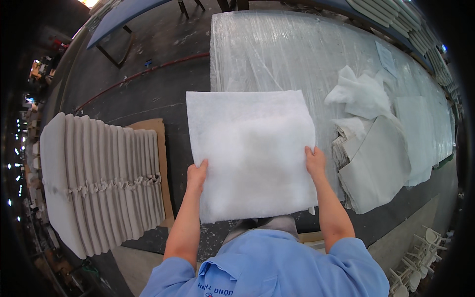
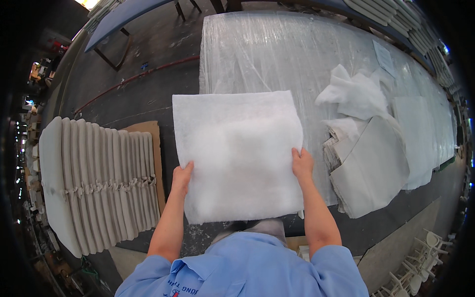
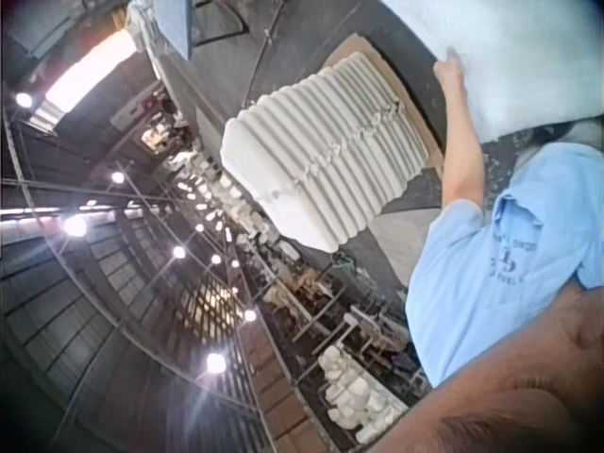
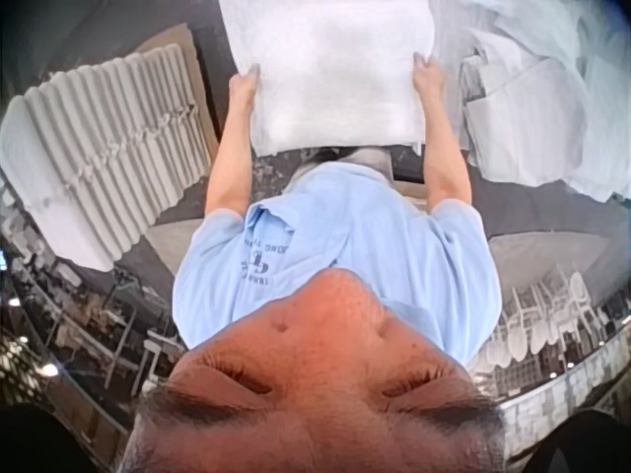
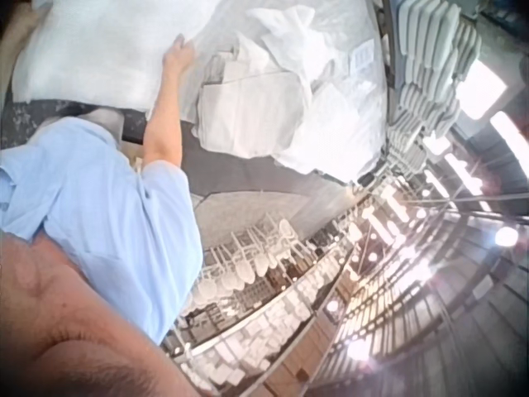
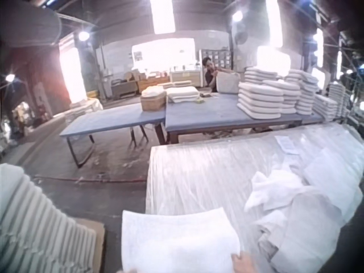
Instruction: The person picks up a white cushion, places a sheet of white foam on a table, and wraps the cushion in the foam. The person folds the foam around the cushion and stacks the wrapped item on a pile. The process is repeated with another cushion.
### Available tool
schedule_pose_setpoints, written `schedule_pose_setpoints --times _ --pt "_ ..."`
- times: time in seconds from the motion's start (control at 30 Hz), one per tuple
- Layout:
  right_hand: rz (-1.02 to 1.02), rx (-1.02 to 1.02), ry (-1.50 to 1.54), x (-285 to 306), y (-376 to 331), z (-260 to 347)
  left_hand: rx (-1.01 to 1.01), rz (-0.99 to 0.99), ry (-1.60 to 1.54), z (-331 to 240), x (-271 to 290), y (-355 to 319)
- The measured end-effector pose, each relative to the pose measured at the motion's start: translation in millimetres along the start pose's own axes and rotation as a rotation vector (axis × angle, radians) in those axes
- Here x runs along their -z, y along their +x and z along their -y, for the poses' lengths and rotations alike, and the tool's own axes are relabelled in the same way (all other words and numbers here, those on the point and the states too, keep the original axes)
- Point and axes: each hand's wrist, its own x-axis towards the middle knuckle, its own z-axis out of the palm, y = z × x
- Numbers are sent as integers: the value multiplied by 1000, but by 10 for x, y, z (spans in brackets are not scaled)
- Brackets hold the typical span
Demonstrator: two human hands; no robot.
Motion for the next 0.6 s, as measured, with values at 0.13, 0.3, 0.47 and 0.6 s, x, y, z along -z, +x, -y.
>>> schedule_pose_setpoints --times 0.13,0.3,0.47,0.6 --pt "-55 -9 -25 -6 24 -74 -25 -185 36 23 -115 28" --pt "-143 4 -42 3 122 -157 -44 -288 103 100 -75 143" --pt "-145 32 -119 115 237 -352 -24 -251 93 154 -5 259" --pt "-119 53 -95 152 255 -400 -6 -265 54 159 26 269"
